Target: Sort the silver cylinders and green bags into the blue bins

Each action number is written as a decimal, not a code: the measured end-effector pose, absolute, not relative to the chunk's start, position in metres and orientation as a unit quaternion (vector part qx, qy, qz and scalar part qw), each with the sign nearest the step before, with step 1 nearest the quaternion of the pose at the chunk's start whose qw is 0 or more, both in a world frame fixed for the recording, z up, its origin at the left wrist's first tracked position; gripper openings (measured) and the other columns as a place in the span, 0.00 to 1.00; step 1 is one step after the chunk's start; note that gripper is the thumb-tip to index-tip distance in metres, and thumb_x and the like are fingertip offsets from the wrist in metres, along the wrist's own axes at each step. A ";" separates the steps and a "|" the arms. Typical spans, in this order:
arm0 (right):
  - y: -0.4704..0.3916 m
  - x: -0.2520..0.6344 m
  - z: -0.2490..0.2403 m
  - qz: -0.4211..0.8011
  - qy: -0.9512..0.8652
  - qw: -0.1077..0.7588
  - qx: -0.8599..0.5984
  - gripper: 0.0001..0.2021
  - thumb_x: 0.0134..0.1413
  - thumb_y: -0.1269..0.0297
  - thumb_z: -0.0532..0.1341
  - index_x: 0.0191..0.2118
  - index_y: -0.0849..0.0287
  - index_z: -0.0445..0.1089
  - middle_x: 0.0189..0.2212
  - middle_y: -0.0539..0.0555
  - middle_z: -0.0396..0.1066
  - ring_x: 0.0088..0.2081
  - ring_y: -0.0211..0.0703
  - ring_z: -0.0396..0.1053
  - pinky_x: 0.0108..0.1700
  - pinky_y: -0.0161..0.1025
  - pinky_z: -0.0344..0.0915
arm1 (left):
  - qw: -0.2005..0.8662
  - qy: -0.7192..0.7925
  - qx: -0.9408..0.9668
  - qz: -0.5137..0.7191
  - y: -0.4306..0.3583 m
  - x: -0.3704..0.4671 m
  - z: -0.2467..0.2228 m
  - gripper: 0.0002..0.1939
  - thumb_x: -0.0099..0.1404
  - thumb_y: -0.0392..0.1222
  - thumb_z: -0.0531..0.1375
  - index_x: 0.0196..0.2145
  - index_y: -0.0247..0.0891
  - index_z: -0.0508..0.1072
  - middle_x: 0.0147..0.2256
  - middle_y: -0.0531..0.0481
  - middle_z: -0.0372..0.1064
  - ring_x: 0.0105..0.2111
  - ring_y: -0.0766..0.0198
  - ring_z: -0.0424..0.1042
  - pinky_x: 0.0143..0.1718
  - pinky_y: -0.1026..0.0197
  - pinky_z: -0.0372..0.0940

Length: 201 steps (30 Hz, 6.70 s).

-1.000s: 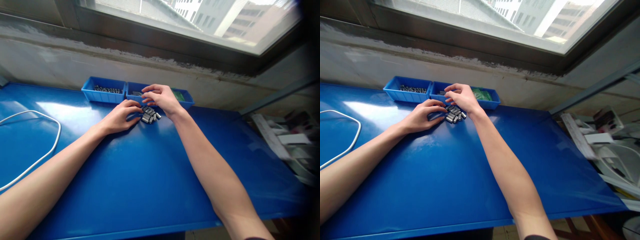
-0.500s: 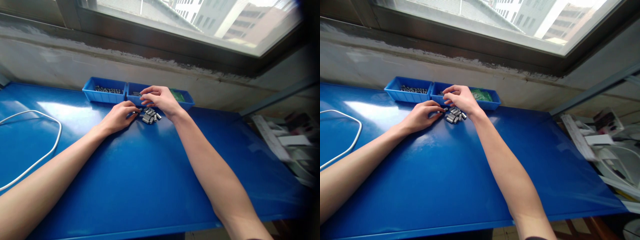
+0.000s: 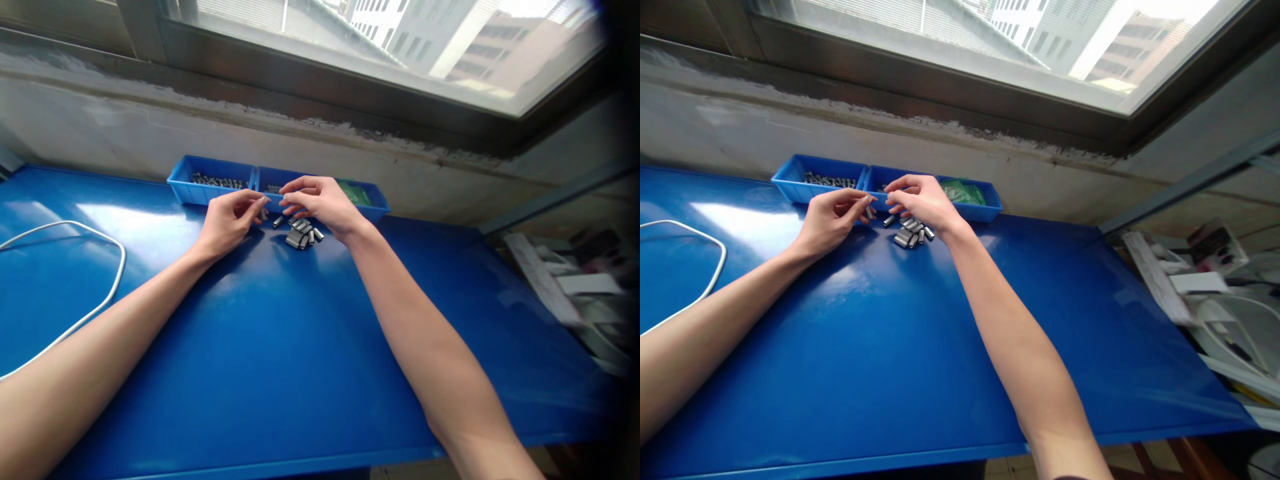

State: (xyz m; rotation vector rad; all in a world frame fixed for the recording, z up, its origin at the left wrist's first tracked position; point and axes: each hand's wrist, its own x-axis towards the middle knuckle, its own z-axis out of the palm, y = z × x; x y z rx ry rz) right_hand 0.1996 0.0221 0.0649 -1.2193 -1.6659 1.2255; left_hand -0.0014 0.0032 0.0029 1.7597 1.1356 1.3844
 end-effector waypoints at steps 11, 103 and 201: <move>0.018 0.197 0.064 0.461 -0.700 0.288 -0.463 0.08 0.53 0.68 0.67 0.40 0.58 0.78 0.29 0.52 0.80 0.34 0.41 0.79 0.33 0.32 0.71 | 0.387 0.422 0.626 0.529 0.000 -0.002 0.009 0.29 0.56 0.63 0.72 0.46 0.40 0.76 0.27 0.51 0.77 0.24 0.60 0.79 0.25 0.63 0.72; 0.020 0.202 0.067 0.512 -0.648 0.343 -0.448 0.07 0.50 0.68 0.69 0.38 0.58 0.79 0.31 0.53 0.81 0.35 0.41 0.78 0.42 0.36 0.76 | 0.300 0.405 0.687 0.524 0.003 -0.002 0.003 0.25 0.64 0.60 0.67 0.51 0.40 0.77 0.41 0.45 0.79 0.42 0.57 0.79 0.45 0.59 0.74; 0.026 0.209 0.068 0.460 -0.639 0.403 -0.466 0.11 0.49 0.70 0.68 0.41 0.57 0.78 0.34 0.54 0.81 0.34 0.39 0.77 0.42 0.37 0.76 | 0.213 0.377 0.766 0.476 -0.001 0.001 0.004 0.17 0.69 0.54 0.63 0.43 0.37 0.79 0.43 0.43 0.81 0.43 0.56 0.80 0.49 0.57 0.73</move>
